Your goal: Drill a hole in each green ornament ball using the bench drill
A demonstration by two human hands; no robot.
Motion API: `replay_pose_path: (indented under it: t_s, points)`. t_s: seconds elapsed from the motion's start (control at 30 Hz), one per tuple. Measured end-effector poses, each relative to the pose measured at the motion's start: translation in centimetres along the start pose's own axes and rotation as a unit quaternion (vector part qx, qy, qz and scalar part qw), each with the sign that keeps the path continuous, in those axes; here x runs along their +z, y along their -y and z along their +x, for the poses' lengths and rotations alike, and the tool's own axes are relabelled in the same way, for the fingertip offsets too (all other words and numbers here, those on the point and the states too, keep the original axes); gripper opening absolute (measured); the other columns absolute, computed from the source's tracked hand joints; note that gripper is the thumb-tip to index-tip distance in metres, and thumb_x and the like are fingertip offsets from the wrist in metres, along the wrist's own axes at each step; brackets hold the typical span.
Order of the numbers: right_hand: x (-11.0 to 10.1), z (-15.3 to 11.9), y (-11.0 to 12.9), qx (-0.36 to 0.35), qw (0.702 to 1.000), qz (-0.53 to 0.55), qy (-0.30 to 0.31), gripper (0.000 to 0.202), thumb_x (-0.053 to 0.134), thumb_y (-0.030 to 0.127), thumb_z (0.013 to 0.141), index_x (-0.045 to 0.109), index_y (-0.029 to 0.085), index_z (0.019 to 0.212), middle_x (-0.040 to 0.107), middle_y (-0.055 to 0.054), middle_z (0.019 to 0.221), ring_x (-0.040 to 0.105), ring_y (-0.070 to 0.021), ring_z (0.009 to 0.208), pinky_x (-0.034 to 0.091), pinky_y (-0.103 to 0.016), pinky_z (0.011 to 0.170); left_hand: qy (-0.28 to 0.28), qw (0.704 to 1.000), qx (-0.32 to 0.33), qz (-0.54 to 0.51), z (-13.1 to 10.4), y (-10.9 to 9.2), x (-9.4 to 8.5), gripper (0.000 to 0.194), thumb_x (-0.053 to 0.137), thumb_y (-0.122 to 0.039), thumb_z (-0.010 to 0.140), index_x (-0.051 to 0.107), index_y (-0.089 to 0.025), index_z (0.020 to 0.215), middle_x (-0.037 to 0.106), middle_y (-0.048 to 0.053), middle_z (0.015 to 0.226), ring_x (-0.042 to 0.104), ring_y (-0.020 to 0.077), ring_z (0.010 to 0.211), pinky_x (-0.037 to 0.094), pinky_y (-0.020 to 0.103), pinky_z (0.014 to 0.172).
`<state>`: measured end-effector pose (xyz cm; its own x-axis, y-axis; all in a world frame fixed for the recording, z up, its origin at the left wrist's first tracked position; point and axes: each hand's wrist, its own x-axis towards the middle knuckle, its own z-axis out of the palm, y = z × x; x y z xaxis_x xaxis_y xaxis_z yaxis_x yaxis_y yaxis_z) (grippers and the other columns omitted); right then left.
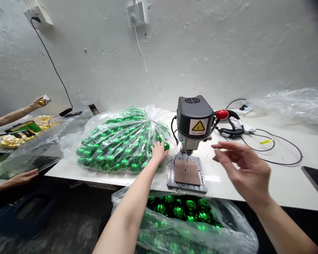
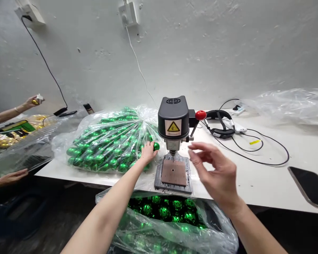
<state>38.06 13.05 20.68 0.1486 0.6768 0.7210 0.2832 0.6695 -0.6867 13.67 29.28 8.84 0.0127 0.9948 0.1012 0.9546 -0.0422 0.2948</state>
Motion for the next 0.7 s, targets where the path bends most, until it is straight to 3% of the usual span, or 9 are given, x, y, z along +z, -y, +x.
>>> replay_pose_path:
  t_s: [0.13, 0.2, 0.27, 0.33, 0.4, 0.5, 0.6, 0.7]
  points:
    - [-1.1, 3.4, 0.9, -0.024, 0.995, 0.017, -0.094, 0.024, 0.076, 0.022, 0.082, 0.071, 0.024, 0.106, 0.073, 0.000, 0.094, 0.069, -0.0129, 0.070, 0.061, -0.031, 0.067, -0.118, 0.988, -0.008, -0.097, 0.3, 0.4, -1.6, 0.059, 0.067, -0.033, 0.087, 0.048, -0.015, 0.140, 0.055, 0.018, 0.135, 0.049, 0.0340, 0.128, 0.038, 0.046, 0.110]
    - [-1.3, 5.5, 1.1, -0.060, 0.991, 0.003, -0.123, 0.022, 0.076, 0.024, 0.082, 0.071, 0.022, 0.103, 0.072, -0.002, 0.095, 0.069, -0.0132, 0.072, 0.060, -0.031, 0.064, -0.195, 0.959, -0.002, -0.207, -0.6, 0.2, -2.9, 0.057, 0.069, -0.027, 0.083, 0.051, -0.015, 0.136, 0.058, 0.016, 0.131, 0.051, 0.0304, 0.126, 0.038, 0.043, 0.112]
    - [-1.5, 7.6, 0.8, -0.088, 0.988, -0.039, -0.122, 0.024, 0.075, 0.027, 0.083, 0.069, 0.020, 0.106, 0.070, -0.006, 0.104, 0.069, -0.0132, 0.079, 0.058, -0.028, 0.063, -0.207, 0.911, -0.005, -0.357, -2.3, -0.3, -4.3, 0.055, 0.068, -0.024, 0.083, 0.051, -0.016, 0.135, 0.061, 0.013, 0.124, 0.058, 0.0260, 0.116, 0.044, 0.041, 0.107]
    - [-1.5, 9.4, -0.1, -0.091, 0.987, -0.089, -0.097, 0.028, 0.073, 0.031, 0.085, 0.067, 0.021, 0.111, 0.064, -0.009, 0.119, 0.068, -0.0137, 0.090, 0.057, -0.025, 0.065, -0.145, 0.840, -0.029, -0.521, -4.8, -1.1, -5.4, 0.055, 0.068, -0.028, 0.084, 0.050, -0.017, 0.135, 0.064, 0.011, 0.115, 0.064, 0.0219, 0.101, 0.052, 0.041, 0.097]
    - [-1.1, 10.8, -1.3, -0.066, 0.990, -0.112, -0.063, 0.034, 0.070, 0.038, 0.087, 0.065, 0.024, 0.118, 0.059, -0.009, 0.128, 0.065, -0.0150, 0.099, 0.058, -0.025, 0.069, -0.043, 0.754, -0.062, -0.653, -7.6, -1.9, -6.1, 0.053, 0.069, -0.032, 0.084, 0.052, -0.017, 0.132, 0.066, 0.010, 0.111, 0.066, 0.0191, 0.092, 0.056, 0.042, 0.091]
    - [0.0, 12.2, -2.7, -0.018, 0.998, -0.058, 0.007, 0.034, 0.063, 0.045, 0.091, 0.065, 0.021, 0.116, 0.064, -0.006, 0.118, 0.065, -0.0137, 0.097, 0.057, -0.026, 0.074, 0.056, 0.640, -0.107, -0.759, -11.2, -2.7, -6.1, 0.048, 0.068, -0.031, 0.087, 0.053, -0.019, 0.131, 0.066, 0.009, 0.113, 0.067, 0.0183, 0.094, 0.057, 0.044, 0.093]
    - [1.4, 13.0, -3.2, 0.029, 0.998, 0.039, 0.045, 0.027, 0.059, 0.040, 0.093, 0.066, 0.015, 0.102, 0.068, 0.000, 0.091, 0.065, -0.0074, 0.080, 0.054, -0.022, 0.072, 0.072, 0.585, -0.144, -0.795, -13.3, -2.9, -5.3, 0.043, 0.064, -0.028, 0.090, 0.055, -0.021, 0.131, 0.067, 0.008, 0.113, 0.067, 0.0178, 0.097, 0.057, 0.044, 0.094]
    - [1.9, 13.4, -3.0, 0.101, 0.990, 0.095, 0.018, 0.018, 0.064, 0.035, 0.090, 0.065, 0.017, 0.092, 0.064, 0.004, 0.075, 0.060, -0.0042, 0.062, 0.050, -0.018, 0.060, 0.075, 0.576, -0.155, -0.799, -14.4, -2.6, -4.1, 0.043, 0.071, -0.025, 0.086, 0.059, -0.021, 0.126, 0.069, 0.006, 0.110, 0.068, 0.0161, 0.093, 0.059, 0.038, 0.089]
